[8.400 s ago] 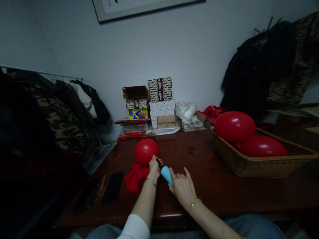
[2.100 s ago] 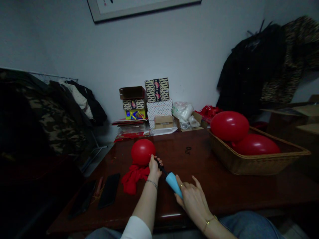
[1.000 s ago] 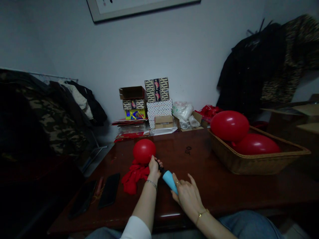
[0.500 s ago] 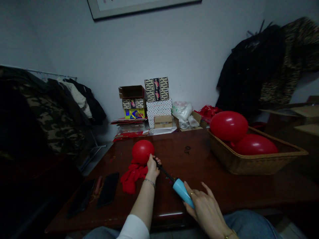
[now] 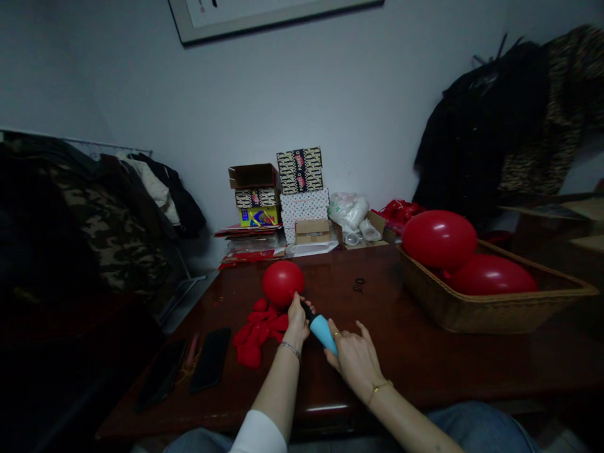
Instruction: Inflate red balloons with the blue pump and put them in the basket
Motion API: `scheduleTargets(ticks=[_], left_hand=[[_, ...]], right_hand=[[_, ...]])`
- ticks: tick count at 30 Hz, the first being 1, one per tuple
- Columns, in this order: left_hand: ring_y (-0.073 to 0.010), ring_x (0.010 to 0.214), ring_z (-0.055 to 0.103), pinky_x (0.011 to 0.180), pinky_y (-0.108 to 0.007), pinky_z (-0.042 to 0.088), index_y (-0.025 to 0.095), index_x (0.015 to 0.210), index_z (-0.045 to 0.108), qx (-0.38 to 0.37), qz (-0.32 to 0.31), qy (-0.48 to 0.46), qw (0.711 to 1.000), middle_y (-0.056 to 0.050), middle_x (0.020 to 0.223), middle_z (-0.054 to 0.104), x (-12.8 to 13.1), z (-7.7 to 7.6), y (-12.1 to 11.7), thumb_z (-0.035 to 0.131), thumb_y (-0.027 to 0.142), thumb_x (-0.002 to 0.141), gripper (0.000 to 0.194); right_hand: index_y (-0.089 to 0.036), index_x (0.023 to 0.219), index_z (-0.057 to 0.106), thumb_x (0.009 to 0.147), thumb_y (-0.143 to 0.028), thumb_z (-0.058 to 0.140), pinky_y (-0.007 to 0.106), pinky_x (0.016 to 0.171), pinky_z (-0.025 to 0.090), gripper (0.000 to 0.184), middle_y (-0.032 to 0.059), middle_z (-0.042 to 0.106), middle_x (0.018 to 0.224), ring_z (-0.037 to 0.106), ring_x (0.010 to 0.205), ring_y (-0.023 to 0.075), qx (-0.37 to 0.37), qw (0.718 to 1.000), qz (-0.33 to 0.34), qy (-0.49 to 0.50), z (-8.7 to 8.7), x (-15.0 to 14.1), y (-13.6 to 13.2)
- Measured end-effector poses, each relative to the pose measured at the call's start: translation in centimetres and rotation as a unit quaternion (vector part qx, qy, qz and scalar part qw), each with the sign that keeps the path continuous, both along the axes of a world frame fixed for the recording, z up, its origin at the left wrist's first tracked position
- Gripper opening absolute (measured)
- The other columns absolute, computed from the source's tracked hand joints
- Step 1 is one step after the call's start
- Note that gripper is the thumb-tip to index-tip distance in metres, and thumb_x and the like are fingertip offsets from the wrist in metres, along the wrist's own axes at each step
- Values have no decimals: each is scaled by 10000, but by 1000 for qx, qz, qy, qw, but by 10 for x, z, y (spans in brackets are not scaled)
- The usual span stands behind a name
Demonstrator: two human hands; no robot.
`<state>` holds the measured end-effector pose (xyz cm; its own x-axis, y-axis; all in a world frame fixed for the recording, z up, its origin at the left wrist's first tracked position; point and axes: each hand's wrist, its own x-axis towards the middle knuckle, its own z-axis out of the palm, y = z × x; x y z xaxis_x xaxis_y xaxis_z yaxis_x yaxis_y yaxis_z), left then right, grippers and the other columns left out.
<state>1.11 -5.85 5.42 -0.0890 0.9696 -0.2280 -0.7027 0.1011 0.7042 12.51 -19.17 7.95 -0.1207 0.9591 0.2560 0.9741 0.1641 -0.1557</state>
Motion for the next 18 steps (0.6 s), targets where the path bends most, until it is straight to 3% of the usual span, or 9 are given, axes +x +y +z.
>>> scheduleTargets(ticks=[8, 14, 18], left_hand=[[-56, 358, 353, 365, -165, 252, 182, 703, 408, -4, 44, 14, 999, 61, 495, 387, -2, 0, 11, 485, 384, 863, 268], [-56, 371, 361, 370, -159, 261, 172, 751, 450, 12, 24, -11, 1000, 57, 506, 387, -10, 3, 14, 481, 382, 868, 241], [-69, 396, 390, 386, -173, 300, 177, 726, 438, 11, -2, -46, 999, 40, 524, 415, -8, 4, 9, 501, 380, 855, 249]], right_hand=[[-180, 1316, 431, 835, -335, 478, 388, 1002, 190, 508, 48, 665, 821, 612, 768, 169, 24, 1000, 6, 12, -6, 10, -20], [-204, 1327, 411, 847, -316, 467, 400, 1009, 184, 496, 21, 659, 806, 603, 762, 160, 55, 998, 24, 27, -19, 35, -49], [-201, 1322, 419, 841, -309, 467, 404, 998, 196, 494, 18, 665, 788, 609, 740, 159, 46, 998, 15, 31, -23, 42, -54]])
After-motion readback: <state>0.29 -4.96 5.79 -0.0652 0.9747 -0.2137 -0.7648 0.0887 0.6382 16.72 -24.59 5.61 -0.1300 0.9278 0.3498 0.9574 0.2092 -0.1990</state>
